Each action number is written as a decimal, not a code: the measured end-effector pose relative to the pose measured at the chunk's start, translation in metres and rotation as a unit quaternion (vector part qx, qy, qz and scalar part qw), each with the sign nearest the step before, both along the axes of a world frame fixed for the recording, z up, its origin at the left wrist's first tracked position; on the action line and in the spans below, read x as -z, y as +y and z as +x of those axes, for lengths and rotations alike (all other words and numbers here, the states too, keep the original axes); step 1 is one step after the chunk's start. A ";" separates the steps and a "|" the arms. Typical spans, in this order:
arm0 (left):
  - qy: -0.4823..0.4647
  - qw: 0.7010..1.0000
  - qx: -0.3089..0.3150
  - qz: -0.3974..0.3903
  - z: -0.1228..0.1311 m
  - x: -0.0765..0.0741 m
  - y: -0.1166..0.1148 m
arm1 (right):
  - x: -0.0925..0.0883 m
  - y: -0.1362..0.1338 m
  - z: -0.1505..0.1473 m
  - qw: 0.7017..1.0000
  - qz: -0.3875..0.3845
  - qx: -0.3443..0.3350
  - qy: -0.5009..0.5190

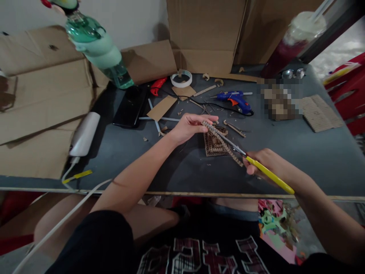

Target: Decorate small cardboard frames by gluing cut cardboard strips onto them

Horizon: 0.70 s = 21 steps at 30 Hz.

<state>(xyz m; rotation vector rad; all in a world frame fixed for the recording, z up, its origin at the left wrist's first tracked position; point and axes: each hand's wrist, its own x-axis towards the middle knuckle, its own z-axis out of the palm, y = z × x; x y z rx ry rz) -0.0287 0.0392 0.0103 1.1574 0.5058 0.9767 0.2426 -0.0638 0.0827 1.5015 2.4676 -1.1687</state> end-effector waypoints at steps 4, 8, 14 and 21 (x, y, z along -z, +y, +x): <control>-0.023 0.999 0.007 0.027 0.001 0.000 0.000 | 0.004 0.001 0.004 1.000 0.004 -0.011 0.002; -0.026 0.999 0.000 0.034 0.002 0.000 0.000 | 0.002 0.001 0.001 1.000 0.010 -0.013 -0.015; 0.000 1.000 -0.013 0.028 0.002 0.000 0.000 | -0.005 0.001 -0.004 0.999 0.018 -0.010 -0.038; -0.004 0.998 -0.041 0.043 0.002 0.001 -0.002 | -0.002 0.002 0.002 0.999 0.006 -0.039 -0.009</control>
